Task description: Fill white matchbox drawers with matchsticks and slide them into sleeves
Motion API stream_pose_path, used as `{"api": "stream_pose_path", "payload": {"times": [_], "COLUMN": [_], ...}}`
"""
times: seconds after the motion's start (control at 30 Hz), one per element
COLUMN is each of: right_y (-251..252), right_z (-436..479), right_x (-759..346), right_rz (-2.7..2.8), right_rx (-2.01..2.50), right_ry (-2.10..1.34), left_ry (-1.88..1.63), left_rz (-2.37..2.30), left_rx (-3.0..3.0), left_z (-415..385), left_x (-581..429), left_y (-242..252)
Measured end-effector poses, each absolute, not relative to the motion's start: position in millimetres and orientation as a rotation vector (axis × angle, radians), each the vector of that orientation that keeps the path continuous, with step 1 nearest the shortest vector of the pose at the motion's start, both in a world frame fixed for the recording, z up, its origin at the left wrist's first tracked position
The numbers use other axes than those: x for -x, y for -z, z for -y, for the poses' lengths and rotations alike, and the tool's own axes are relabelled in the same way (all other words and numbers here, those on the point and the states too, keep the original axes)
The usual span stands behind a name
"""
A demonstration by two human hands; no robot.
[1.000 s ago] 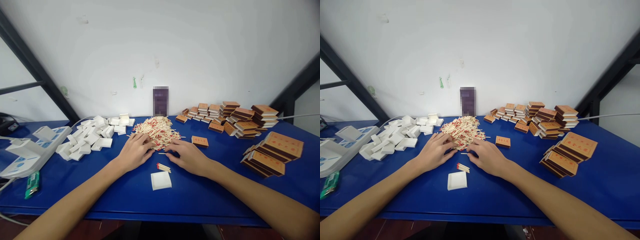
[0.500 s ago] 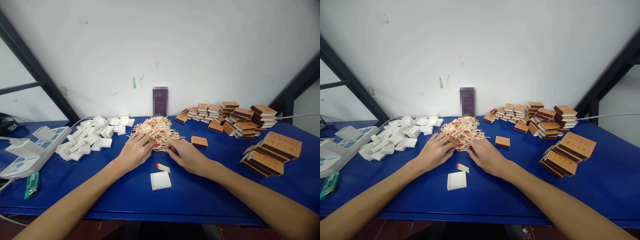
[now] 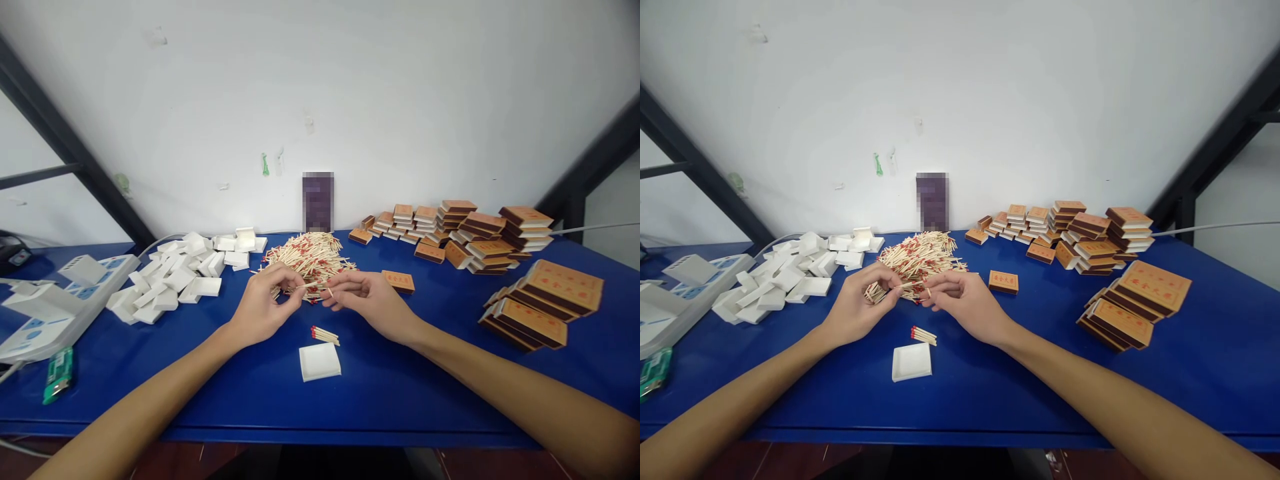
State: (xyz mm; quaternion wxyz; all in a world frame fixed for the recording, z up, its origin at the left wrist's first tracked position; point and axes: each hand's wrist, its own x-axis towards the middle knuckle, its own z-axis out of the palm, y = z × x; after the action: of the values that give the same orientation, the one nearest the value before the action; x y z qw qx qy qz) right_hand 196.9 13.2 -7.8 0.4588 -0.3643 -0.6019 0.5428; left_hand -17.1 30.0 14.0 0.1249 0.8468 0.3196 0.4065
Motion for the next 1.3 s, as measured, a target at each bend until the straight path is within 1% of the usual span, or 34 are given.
{"api": "stream_pose_path", "payload": {"times": [0.1, 0.2, 0.3, 0.5, 0.6, 0.73, 0.8, 0.97, 1.1, 1.3], "right_y": [7, 6, 8, 10, 7, 3, 4, 10, 14, 11], "right_z": [-11, -9, -8, -8, -5, -2, -2, -6, -5, -1], "right_x": [-193, -189, -187, -186, -186, -191, -195, -202, -200, -199], "right_rz": [1.387, 1.373, 1.437, 1.681, 1.776, 1.89, 1.997, 2.346, 2.43, 2.389], "right_rx": [0.794, 0.755, 0.805, 0.891, 0.914, 0.957, 0.97, 1.004, 1.018, 1.054], "right_ry": [-1.497, -1.522, -1.4, -0.88, -0.71, -0.584, -0.514, -0.361, -0.36, -0.35], "left_ry": [-1.129, -1.102, -1.08, -1.06, -1.032, -0.923, -0.858, -0.551, -0.515, -0.55], "left_rz": [-0.886, -0.869, -0.847, -0.82, -0.798, -0.806, -0.914, -1.069, -1.112, -1.173], "left_rx": [-2.413, -2.388, -2.403, -2.457, -2.48, -2.754, -2.926, -3.131, -3.188, -3.193], "left_z": [-26, -25, -25, -25, -27, -34, -39, -46, -46, -45], "left_x": [13, 12, 12, 12, 12, 23, 31, 42, 38, 35], "left_y": [-16, -17, -15, -9, -9, -14, -15, -11, -5, -3]}}
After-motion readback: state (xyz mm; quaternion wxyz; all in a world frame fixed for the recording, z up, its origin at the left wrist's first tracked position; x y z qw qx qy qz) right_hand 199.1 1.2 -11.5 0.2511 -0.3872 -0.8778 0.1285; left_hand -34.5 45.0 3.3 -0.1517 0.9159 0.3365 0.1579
